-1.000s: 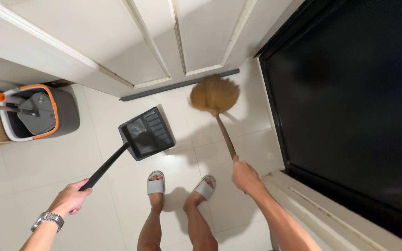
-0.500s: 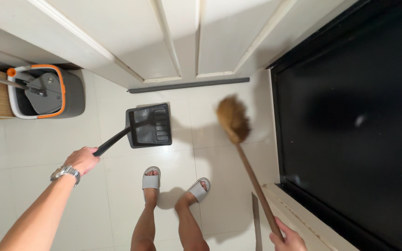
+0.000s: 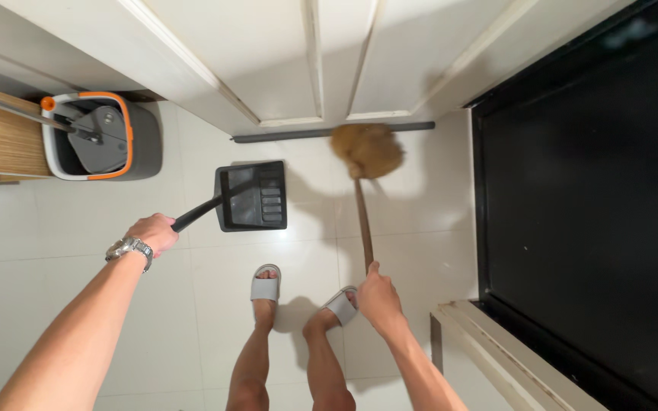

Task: The person sweeps the floor using a brush and dustpan, empties the dustpan into a red trash bin, and assembles an orange felt storage basket by hand.

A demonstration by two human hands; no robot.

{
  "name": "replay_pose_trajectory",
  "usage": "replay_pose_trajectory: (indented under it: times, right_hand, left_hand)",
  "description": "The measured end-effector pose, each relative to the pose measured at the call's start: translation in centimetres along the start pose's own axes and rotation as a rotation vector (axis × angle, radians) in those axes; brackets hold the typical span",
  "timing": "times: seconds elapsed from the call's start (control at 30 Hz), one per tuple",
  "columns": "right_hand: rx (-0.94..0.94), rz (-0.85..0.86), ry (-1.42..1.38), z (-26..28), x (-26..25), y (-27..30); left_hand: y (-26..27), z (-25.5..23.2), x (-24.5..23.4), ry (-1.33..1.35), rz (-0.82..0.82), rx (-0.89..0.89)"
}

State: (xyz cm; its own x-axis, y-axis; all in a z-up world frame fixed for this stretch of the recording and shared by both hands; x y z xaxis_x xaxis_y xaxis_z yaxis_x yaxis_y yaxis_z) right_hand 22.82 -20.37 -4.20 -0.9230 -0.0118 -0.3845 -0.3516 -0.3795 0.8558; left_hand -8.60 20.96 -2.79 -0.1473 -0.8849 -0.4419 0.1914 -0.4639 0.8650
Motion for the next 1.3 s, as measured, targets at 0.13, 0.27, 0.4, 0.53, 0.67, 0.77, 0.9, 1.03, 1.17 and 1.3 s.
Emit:
replay_pose_trajectory:
  times: [0.13, 0.27, 0.4, 0.53, 0.67, 0.77, 0.9, 1.03, 1.17, 1.3]
  right_hand:
    - [-0.162, 0.123, 0.632, -3.1, 0.3, 1.0]
    - [-0.109, 0.211, 0.768, -8.1, -2.3, 4.8]
    - [0.008, 0.176, 0.271, -16.2, -4.6, 9.2]
    - [0.077, 0.161, -0.292, -24.8, -3.9, 12.3]
    - [0.238, 0.041, -0.382, -27.0, -3.6, 12.5]
    - [0.415, -0.076, -0.351, -24.8, -3.3, 12.1]
    - [0.473, 0.011, -0.665, -18.1, -1.1, 6.3]
    - [0.476, 0.067, -0.798, -12.4, 2.5, 5.3]
    - [0.429, 0.28, -0.901, -6.4, 4.3, 9.5]
    - [0.321, 0.466, -0.92, -0.5, 3.7, 10.7]
  left_hand:
    - [0.2, 2.2, -0.9, -0.037, 0.014, -0.022]
    - [-1.1, 2.9, -1.3, -0.043, 0.047, -0.018]
    - [-2.5, 3.1, -1.0, -0.038, 0.025, 0.006]
    - [-3.5, 1.8, -0.5, -0.196, -0.093, 0.138]
    - [-3.4, -2.6, 0.0, -0.204, -0.111, 0.211]
    - [-3.2, -6.7, 0.4, -0.231, -0.216, 0.299]
    - [-3.3, -10.6, 0.2, -0.246, -0.186, 0.223]
    - [-3.8, -11.3, 0.4, -0.28, -0.166, 0.163]
    - [-3.9, -10.9, 0.3, -0.273, -0.155, 0.169]
    - [-3.8, -9.9, 0.4, -0.302, -0.153, 0.137]
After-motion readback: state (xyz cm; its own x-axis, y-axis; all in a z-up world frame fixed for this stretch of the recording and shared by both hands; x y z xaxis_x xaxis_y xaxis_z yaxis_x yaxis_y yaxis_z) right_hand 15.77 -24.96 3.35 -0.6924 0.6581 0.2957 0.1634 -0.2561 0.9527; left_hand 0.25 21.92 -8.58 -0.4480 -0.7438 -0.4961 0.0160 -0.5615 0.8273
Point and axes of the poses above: each hand's wrist, its own y-axis away from the middle knuckle, its own x-axis out of the palm, z = x × y, the point moved 2 cm from there along -y, towards the middle knuckle, and after that the axes turned 11 degrees about z, right-handed, at the moved point
